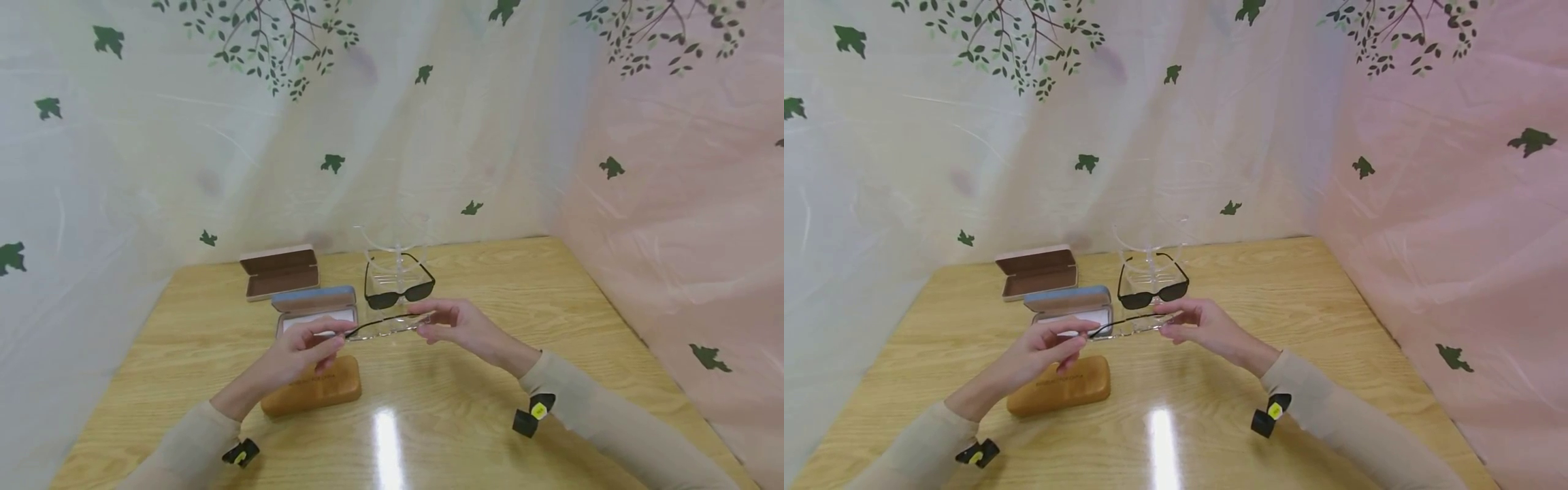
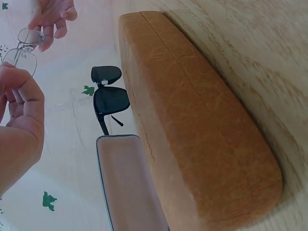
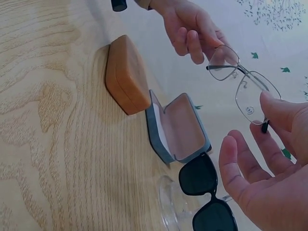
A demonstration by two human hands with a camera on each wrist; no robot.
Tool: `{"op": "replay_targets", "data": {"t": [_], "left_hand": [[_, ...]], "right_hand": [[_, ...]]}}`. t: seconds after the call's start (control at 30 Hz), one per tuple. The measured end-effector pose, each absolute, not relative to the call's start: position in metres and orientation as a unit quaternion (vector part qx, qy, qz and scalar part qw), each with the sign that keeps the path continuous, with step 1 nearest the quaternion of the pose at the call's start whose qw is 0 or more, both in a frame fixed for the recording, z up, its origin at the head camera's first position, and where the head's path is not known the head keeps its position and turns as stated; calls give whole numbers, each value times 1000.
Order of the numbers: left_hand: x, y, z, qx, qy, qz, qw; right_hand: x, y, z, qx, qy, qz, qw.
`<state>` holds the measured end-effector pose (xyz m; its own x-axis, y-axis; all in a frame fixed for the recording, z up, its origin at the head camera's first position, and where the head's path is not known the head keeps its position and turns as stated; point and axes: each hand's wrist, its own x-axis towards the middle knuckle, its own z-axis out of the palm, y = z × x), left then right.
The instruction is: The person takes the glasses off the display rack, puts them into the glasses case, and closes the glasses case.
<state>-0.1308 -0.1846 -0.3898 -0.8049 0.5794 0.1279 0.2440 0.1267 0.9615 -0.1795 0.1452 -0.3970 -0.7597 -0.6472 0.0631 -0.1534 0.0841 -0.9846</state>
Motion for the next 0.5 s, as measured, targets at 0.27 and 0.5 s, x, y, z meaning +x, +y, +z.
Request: {"op": "replay_targets", "data": {"t": [0.27, 0.5], "left_hand": [[-132, -192, -389, 267, 745, 598, 127], [-139, -210, -382, 212, 778, 582, 108]], "right_hand": [[-184, 139, -399, -296, 712, -604, 201], [-193, 122, -396, -308, 741, -567, 187]]}}
